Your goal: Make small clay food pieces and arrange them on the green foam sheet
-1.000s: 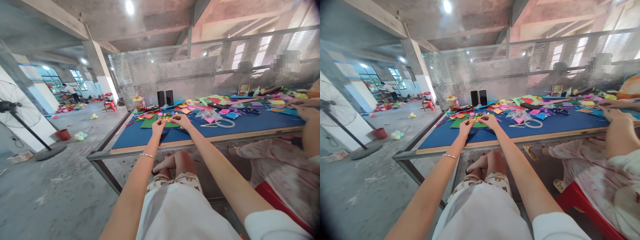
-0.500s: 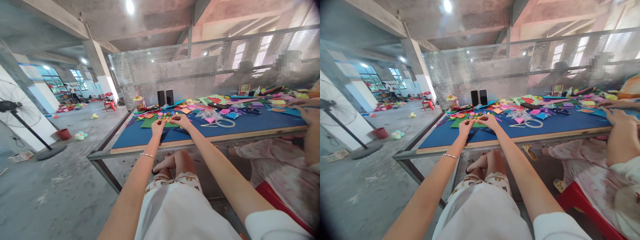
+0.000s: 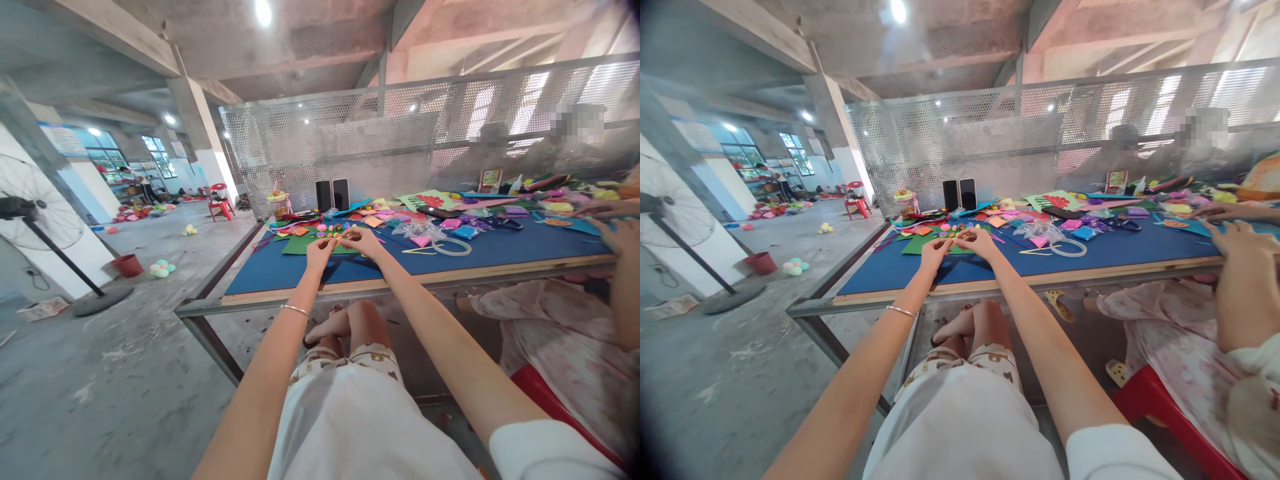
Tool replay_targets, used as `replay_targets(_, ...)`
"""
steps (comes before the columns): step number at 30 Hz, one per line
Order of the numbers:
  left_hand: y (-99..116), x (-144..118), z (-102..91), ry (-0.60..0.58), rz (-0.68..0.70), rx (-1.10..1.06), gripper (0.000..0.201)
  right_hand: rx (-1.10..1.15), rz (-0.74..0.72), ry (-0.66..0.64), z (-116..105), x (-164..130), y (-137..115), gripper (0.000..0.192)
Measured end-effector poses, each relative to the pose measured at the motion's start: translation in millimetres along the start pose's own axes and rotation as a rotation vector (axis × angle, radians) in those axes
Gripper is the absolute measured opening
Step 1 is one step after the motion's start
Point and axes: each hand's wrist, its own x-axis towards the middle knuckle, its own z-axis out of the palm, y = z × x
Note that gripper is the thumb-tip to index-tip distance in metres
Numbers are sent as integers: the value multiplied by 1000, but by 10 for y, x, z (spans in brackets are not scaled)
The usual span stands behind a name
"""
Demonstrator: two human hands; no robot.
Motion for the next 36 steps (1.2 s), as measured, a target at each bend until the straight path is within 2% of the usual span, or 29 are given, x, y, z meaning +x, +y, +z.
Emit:
replay_targets(7, 18, -17, -1, 14, 3, -25, 25, 27, 43, -18, -4, 9, 15, 44)
replay_targets(21, 24, -7, -3, -32, 19, -19, 23, 65, 25, 74, -28, 42, 81, 44)
replay_targets(30, 50, -34, 8, -84, 61, -30, 20, 106, 76, 16, -7, 7, 30, 43)
replay_targets(33, 55, -41, 15, -69, 81, -53, 20, 121, 87, 7, -13, 4, 13, 42)
replay_targets(36, 51, -40, 20, -33, 106, -86, 29, 138, 92, 14, -15, 13, 17, 40)
